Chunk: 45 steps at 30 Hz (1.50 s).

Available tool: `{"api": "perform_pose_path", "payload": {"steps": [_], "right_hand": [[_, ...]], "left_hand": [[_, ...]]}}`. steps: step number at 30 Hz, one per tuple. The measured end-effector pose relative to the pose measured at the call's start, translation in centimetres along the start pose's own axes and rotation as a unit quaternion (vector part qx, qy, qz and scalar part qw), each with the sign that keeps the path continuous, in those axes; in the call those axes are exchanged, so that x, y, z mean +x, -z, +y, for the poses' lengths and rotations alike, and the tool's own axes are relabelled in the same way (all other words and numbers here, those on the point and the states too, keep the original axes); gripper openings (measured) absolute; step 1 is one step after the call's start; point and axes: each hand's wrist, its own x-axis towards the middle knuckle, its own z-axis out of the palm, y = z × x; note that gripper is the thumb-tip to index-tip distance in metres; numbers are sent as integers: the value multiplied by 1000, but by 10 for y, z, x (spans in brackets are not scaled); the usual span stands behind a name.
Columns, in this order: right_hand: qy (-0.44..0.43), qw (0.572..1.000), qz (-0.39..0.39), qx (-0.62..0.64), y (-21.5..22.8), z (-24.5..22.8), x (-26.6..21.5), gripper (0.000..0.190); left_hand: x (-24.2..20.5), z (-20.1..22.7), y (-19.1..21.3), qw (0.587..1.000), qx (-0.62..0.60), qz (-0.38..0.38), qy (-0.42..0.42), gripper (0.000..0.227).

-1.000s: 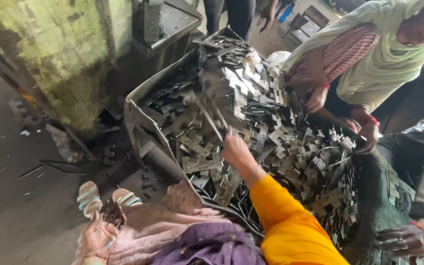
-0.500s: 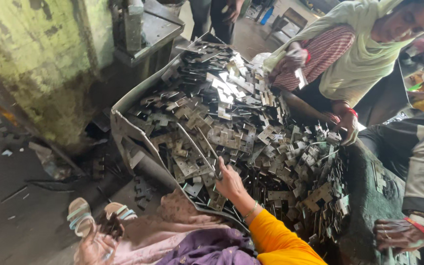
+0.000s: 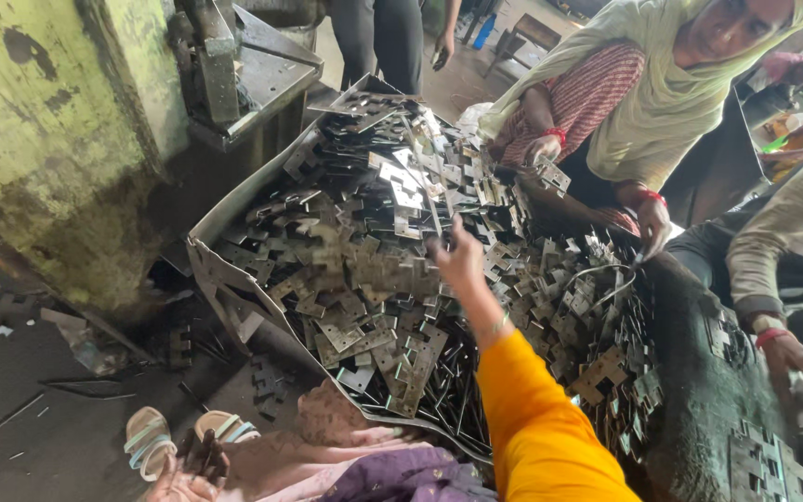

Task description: The person sorts small metal parts from a large pile in a metal bin, picking up pieces by hand and moving them to a nearby container. The task involves repetitive handling of individual metal components.

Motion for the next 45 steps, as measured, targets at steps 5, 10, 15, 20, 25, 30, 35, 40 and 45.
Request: {"api": "perform_pose_path", "payload": {"steps": [5,10,15,20,25,30,35,40,45], "right_hand": [[-239,941,-202,-126,-15,33,51,82],[-293,913,-255,-130,-24,-17,42,89],[-226,934,-259,-96,-5,-66,-18,87],[-151,934,-314,-84,28,-109,-98,89],[-99,918,-376,-76,68,-147,-159,94],[-125,925,-355,-41,109,-132,-175,90],[-84,974,-208,-28,103,-112,-167,86],[-15,990,-136,-27,62,-59,-109,75],[-111,980,-124,-113,11,-4,-37,78]], "left_hand": [[-23,2,-23,999,29,34,3,61],[-32,8,-18,996,59,52,45,63],[-27,15,6,906,12,-346,244,86],[-13,13,41,868,-2,-391,305,102],[-10,10,73,962,8,-214,168,77],[-16,-8,94,999,37,10,-31,53],[-8,-14,84,995,26,69,-72,41],[-23,-19,54,991,20,103,-88,30],[-37,-18,21,984,39,140,-101,28]]}}
